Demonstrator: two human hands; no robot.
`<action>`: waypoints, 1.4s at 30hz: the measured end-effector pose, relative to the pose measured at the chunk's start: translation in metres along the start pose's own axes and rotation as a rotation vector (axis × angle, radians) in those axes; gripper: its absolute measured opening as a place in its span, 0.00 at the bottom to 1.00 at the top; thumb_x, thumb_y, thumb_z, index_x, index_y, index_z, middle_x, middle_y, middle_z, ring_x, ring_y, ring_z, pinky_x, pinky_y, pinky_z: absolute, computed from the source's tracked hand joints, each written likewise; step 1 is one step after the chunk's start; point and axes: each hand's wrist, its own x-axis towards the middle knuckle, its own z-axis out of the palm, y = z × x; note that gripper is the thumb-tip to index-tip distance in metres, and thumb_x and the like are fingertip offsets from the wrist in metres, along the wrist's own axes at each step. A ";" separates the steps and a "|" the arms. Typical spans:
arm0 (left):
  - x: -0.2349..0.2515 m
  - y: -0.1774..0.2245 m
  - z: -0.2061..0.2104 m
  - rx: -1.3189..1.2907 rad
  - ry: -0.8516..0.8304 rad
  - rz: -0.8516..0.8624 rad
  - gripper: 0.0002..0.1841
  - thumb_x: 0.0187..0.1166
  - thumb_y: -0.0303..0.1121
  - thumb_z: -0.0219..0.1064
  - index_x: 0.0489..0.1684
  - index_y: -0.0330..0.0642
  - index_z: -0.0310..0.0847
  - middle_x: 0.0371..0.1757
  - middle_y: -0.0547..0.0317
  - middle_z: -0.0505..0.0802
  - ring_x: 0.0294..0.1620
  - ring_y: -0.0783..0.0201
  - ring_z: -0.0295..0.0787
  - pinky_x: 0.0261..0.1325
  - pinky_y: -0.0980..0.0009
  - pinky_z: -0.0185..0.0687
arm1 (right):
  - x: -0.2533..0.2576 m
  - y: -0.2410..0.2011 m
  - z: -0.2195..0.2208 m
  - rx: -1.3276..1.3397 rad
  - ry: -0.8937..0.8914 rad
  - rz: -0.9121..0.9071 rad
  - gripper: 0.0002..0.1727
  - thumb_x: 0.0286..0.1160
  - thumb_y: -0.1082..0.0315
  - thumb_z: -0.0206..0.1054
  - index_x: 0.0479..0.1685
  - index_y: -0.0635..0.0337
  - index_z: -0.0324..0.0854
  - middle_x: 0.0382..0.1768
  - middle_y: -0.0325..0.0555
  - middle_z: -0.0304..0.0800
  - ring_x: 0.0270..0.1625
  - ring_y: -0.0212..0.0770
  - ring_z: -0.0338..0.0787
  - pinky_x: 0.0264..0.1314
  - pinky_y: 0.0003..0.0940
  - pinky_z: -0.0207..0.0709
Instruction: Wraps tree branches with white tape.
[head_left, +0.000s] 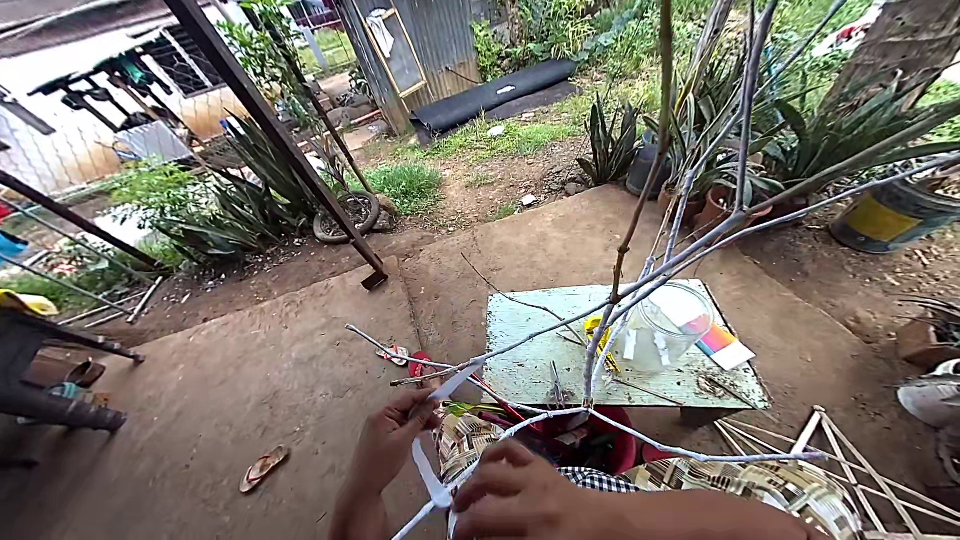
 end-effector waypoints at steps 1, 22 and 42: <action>0.009 -0.004 -0.002 0.072 0.028 0.050 0.10 0.82 0.24 0.63 0.52 0.32 0.88 0.40 0.65 0.95 0.36 0.75 0.93 0.46 0.75 0.92 | 0.003 0.010 -0.006 -0.054 0.073 0.009 0.36 0.79 0.26 0.51 0.31 0.50 0.86 0.38 0.43 0.93 0.53 0.46 0.89 0.68 0.45 0.71; 0.119 0.047 -0.047 0.748 0.496 1.060 0.07 0.82 0.25 0.67 0.45 0.32 0.92 0.48 0.43 0.95 0.58 0.54 0.91 0.68 0.64 0.81 | 0.106 0.165 -0.076 0.461 -0.684 1.030 0.26 0.92 0.52 0.54 0.61 0.69 0.83 0.51 0.51 0.90 0.52 0.34 0.87 0.59 0.35 0.77; 0.118 0.098 -0.058 0.757 0.468 1.045 0.10 0.86 0.25 0.62 0.49 0.26 0.87 0.53 0.36 0.93 0.60 0.52 0.92 0.66 0.64 0.84 | 0.084 0.114 -0.073 0.197 -0.200 0.739 0.28 0.87 0.55 0.62 0.82 0.58 0.72 0.73 0.53 0.83 0.73 0.45 0.84 0.76 0.48 0.76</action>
